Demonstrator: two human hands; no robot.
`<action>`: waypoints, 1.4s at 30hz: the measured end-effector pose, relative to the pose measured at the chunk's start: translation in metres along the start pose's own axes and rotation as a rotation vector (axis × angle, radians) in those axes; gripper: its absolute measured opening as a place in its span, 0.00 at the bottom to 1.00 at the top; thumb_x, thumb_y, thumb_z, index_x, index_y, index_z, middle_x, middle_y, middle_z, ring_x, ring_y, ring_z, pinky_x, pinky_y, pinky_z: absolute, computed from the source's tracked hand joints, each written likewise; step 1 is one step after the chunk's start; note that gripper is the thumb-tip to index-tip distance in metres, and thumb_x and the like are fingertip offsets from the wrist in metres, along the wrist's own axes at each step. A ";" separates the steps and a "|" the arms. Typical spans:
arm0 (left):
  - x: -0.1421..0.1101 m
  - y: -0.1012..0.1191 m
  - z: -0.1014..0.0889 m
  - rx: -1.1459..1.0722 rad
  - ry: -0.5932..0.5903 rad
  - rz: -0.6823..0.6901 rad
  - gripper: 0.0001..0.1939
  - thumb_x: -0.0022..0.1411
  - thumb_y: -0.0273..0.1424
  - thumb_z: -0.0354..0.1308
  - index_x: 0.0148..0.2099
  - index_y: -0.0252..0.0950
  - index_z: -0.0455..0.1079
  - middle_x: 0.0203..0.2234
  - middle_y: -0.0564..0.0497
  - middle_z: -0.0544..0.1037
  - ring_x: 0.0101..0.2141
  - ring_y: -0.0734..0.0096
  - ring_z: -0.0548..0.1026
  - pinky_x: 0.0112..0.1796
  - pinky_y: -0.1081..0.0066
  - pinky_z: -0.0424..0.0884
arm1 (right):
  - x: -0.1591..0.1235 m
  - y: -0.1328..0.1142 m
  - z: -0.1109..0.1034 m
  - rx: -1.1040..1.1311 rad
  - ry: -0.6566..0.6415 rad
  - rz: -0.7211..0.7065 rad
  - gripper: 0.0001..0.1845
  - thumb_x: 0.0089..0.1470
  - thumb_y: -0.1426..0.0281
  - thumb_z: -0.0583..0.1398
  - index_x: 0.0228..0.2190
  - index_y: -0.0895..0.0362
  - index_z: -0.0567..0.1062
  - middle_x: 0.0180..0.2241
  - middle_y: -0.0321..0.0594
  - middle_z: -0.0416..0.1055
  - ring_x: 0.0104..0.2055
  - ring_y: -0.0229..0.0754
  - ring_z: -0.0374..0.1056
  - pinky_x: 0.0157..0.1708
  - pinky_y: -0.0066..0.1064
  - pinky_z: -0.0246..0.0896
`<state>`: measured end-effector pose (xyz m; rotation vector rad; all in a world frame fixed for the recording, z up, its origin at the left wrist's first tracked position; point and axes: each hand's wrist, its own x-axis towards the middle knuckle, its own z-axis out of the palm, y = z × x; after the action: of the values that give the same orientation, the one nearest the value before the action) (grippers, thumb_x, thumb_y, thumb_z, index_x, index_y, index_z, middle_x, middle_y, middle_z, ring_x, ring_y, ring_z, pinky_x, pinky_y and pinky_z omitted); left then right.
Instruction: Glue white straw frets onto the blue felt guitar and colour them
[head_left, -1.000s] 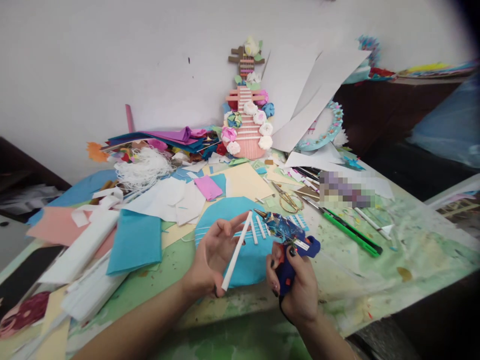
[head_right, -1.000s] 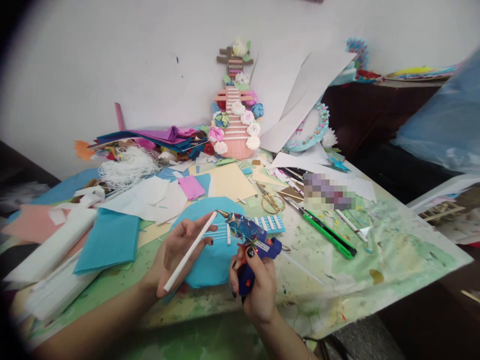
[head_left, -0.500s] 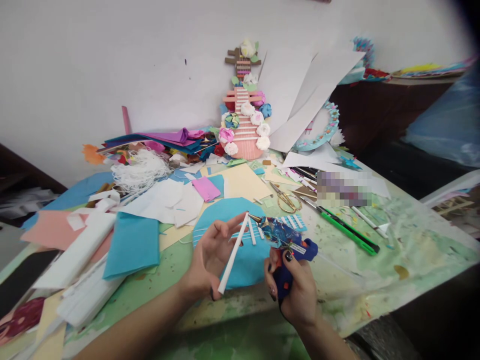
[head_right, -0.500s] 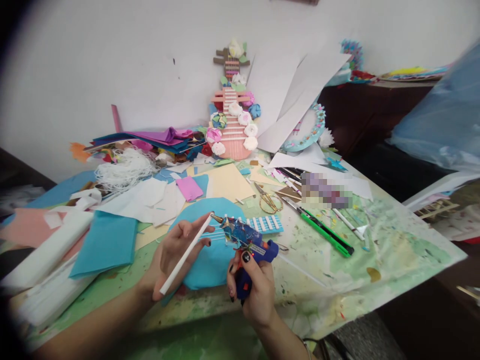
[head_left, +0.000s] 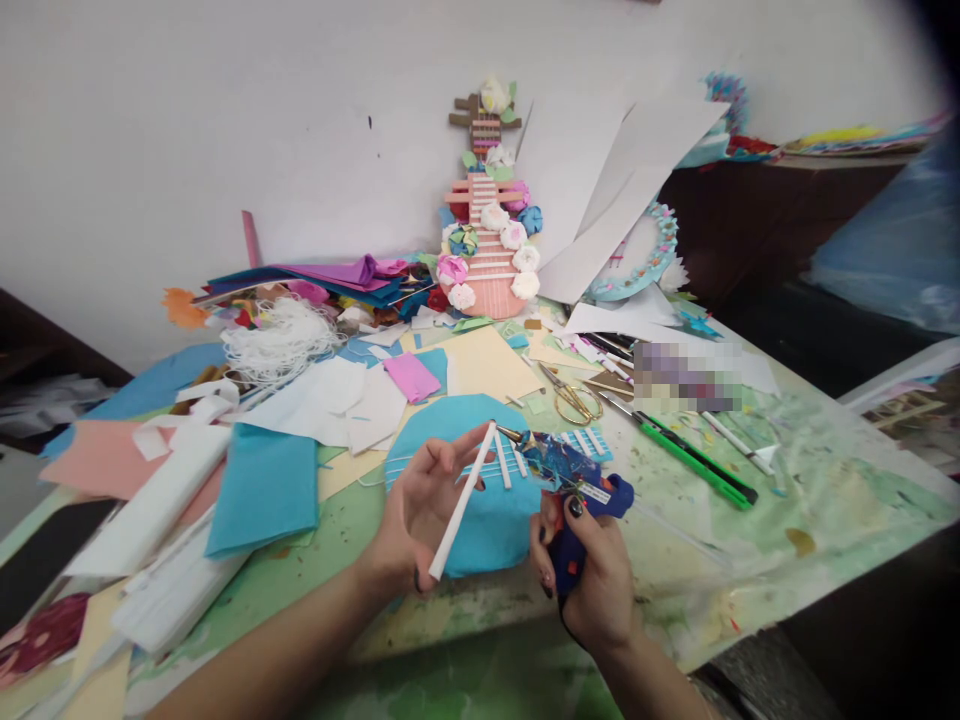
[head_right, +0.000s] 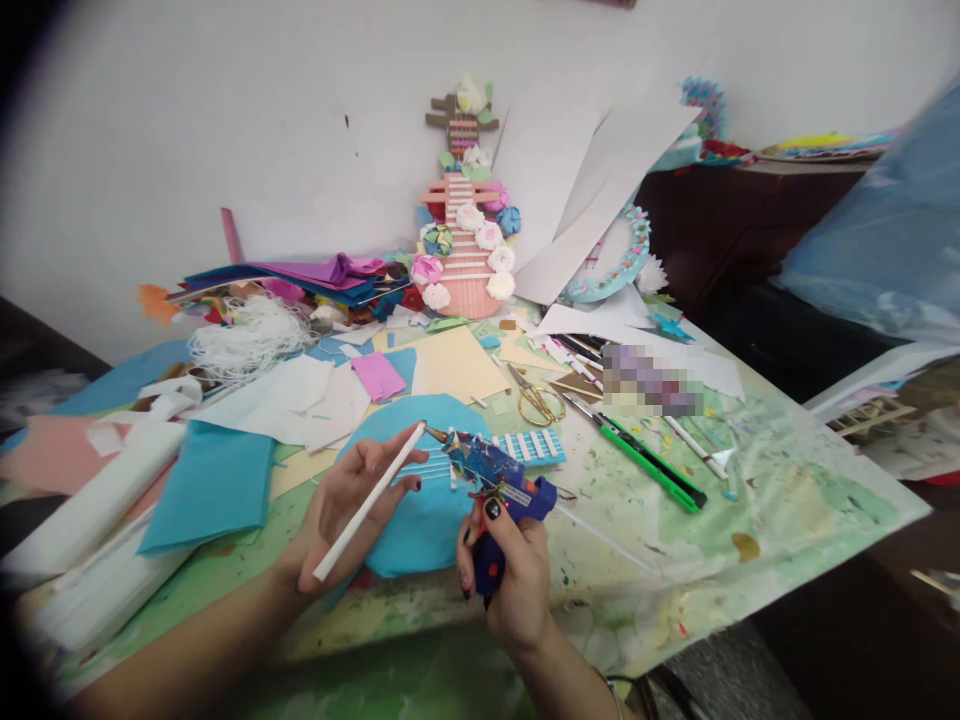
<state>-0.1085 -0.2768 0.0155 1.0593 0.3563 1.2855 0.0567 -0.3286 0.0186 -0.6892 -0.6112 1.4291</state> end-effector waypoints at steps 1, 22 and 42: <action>0.000 0.000 0.000 0.000 -0.001 0.002 0.40 0.25 0.49 0.76 0.39 0.40 0.64 0.60 0.40 0.67 0.52 0.53 0.69 0.43 0.67 0.68 | -0.001 0.001 -0.001 0.000 -0.009 0.000 0.18 0.54 0.60 0.62 0.21 0.59 0.69 0.15 0.32 0.62 0.11 0.30 0.57 0.11 0.22 0.47; 0.001 0.003 0.000 0.042 -0.005 -0.018 0.40 0.26 0.52 0.75 0.40 0.40 0.63 0.61 0.39 0.64 0.52 0.51 0.69 0.45 0.63 0.68 | -0.002 -0.005 -0.003 -0.099 0.017 -0.020 0.18 0.50 0.59 0.64 0.21 0.60 0.73 0.15 0.34 0.64 0.11 0.31 0.58 0.12 0.23 0.48; 0.002 0.001 0.000 0.000 -0.002 -0.009 0.42 0.24 0.51 0.76 0.39 0.39 0.62 0.61 0.38 0.64 0.52 0.53 0.69 0.44 0.67 0.68 | -0.010 -0.004 -0.009 -0.176 -0.059 0.006 0.20 0.55 0.58 0.61 0.20 0.58 0.67 0.12 0.33 0.63 0.13 0.31 0.56 0.15 0.23 0.48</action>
<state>-0.1088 -0.2755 0.0168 1.0578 0.3598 1.2765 0.0660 -0.3393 0.0160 -0.7894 -0.7882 1.4160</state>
